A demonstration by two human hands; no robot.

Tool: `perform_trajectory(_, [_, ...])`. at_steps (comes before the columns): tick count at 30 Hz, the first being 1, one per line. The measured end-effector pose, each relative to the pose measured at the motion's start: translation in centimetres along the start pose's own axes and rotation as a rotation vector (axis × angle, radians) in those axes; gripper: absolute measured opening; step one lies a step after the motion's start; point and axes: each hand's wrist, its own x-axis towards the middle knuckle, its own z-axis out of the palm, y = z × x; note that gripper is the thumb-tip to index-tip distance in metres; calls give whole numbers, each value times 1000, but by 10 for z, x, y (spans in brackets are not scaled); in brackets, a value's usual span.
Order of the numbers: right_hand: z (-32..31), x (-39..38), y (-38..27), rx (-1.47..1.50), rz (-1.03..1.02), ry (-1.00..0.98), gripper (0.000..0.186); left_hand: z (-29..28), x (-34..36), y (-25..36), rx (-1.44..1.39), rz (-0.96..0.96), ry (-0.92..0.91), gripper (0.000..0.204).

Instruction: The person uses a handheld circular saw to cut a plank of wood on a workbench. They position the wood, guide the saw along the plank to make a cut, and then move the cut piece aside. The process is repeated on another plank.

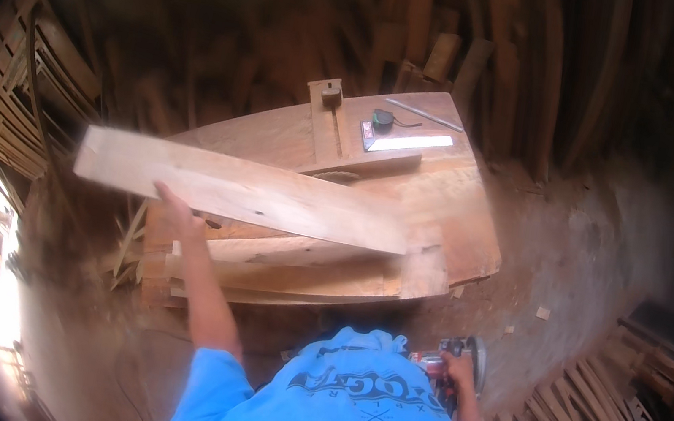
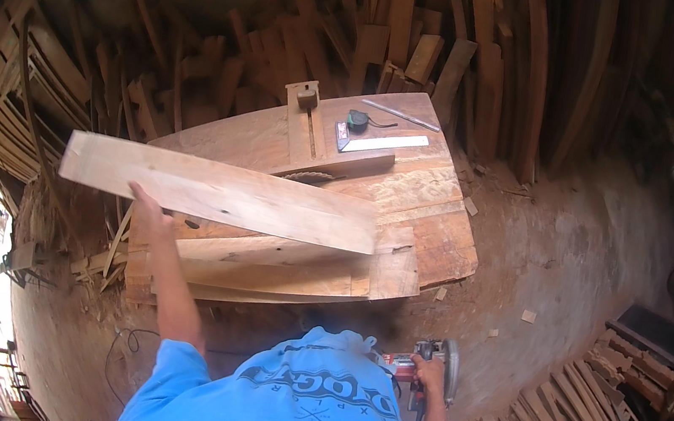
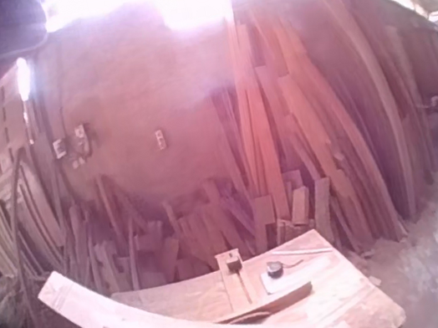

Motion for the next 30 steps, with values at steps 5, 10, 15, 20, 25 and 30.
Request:
perform_trajectory(5, [1,-6,-14,-92,-24,-16,27,-57,-29,-113,100,-261,151,97])
perform_trajectory(10, [-1,9,-5,-59,-11,-77,28,-83,-71,-164,191,-466,212,96])
perform_trajectory(15, [-3,20,9,-21,-17,-57,30,-92,-95,-174,218,-566,117,86])
perform_trajectory(20, [-6,23,27,-8,-39,-58,31,-116,-90,-187,264,-624,-55,84])
perform_trajectory(25, [0,28,35,56,-1,-42,30,-132,-65,-171,501,-809,-113,69])
perform_trajectory(30, [-2,34,30,50,86,-13,29,-134,-66,-120,1391,-326,-520,51])
